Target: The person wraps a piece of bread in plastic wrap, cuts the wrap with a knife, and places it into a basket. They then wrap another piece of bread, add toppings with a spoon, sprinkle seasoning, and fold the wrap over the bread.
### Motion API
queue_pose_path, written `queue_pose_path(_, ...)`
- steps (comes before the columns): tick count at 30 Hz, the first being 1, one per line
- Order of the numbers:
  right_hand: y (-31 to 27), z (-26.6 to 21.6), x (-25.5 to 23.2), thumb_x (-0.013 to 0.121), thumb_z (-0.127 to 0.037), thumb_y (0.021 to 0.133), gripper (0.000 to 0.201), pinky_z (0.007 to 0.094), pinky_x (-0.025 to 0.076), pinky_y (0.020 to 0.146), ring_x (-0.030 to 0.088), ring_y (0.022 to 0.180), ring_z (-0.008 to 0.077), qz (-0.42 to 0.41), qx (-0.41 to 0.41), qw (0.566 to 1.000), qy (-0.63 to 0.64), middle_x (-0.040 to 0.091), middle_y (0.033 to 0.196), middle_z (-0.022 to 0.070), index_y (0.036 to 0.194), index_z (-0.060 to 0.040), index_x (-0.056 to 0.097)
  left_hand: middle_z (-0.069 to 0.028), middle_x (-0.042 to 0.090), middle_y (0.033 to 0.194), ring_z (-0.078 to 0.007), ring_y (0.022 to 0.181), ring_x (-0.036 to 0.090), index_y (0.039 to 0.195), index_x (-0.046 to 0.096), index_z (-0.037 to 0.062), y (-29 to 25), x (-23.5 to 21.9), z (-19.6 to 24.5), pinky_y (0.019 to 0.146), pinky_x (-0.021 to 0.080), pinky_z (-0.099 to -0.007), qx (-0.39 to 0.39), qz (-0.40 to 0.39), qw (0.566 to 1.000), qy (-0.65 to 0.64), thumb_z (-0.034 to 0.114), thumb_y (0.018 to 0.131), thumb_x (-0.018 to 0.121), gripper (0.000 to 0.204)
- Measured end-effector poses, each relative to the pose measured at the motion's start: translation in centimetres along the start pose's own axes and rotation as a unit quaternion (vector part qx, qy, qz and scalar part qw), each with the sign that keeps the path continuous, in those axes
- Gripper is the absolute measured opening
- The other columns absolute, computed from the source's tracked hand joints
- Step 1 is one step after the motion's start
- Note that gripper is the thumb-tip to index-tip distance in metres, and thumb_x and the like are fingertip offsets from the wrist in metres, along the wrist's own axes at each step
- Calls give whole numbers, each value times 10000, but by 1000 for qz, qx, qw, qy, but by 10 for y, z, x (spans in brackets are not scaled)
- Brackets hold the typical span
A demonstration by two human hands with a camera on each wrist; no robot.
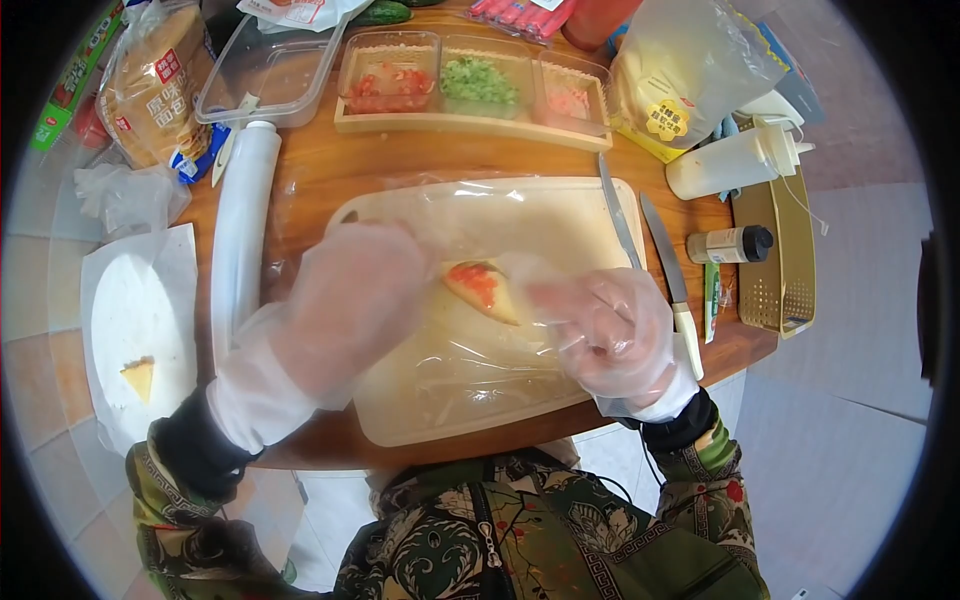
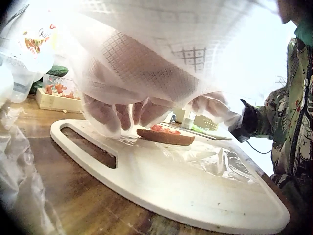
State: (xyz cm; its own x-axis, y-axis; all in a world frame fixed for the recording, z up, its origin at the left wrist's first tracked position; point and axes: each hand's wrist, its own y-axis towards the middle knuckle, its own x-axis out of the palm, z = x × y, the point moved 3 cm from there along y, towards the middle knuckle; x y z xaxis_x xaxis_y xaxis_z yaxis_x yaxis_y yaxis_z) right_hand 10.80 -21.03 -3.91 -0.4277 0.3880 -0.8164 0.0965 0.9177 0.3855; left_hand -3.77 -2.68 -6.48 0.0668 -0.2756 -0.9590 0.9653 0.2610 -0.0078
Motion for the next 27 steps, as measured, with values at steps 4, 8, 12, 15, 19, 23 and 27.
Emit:
queue_pose_path(4,-7,2,2,710,-34,668,454,380,491,603,636,744,266,7,17,1000,5,678,848,18,1107,-145,737,-142,649,829,-376,767,650,974,718,104,0,0,0,659,532,-479,11,11,1000,0,215,909,628,157)
queue_pose_path(8,-1,1,-1,726,-44,677,425,381,499,615,645,763,261,-19,18,1000,12,684,850,8,1089,-147,742,-145,648,824,-382,758,647,946,716,96,1,-2,1,655,530,-482,8,16,1000,-10,211,908,626,151)
queue_pose_path(12,0,-1,-1,734,-41,693,388,371,490,586,641,720,263,7,18,999,25,678,830,12,1070,-135,740,-145,647,820,-382,755,645,930,716,92,1,-2,1,653,529,-481,11,13,1000,-4,209,906,628,148)
queue_pose_path(15,-1,2,1,734,-33,692,380,367,483,565,634,690,267,24,7,999,28,671,813,16,1057,-136,740,-146,644,817,-381,753,643,927,718,89,3,-2,2,654,529,-480,-2,-6,1000,1,208,905,629,150)
queue_pose_path(19,4,0,-4,726,-24,676,396,377,480,561,620,670,268,13,5,1000,-9,652,788,21,1053,-143,740,-149,645,820,-383,756,641,941,720,86,3,-1,2,658,529,-478,4,4,1000,6,210,902,631,157)
queue_pose_path(23,6,1,3,717,-16,666,408,383,469,553,601,650,267,25,0,1000,19,636,771,22,1053,-141,739,-148,649,826,-379,759,642,970,726,95,1,-3,0,666,527,-477,31,30,999,-11,209,897,636,163)
queue_pose_path(27,2,2,-3,711,-6,655,413,378,468,557,589,641,268,24,2,999,28,639,780,24,1048,-131,739,-149,651,830,-378,758,642,977,727,99,-1,-5,-1,668,524,-480,48,33,998,10,204,895,638,161)
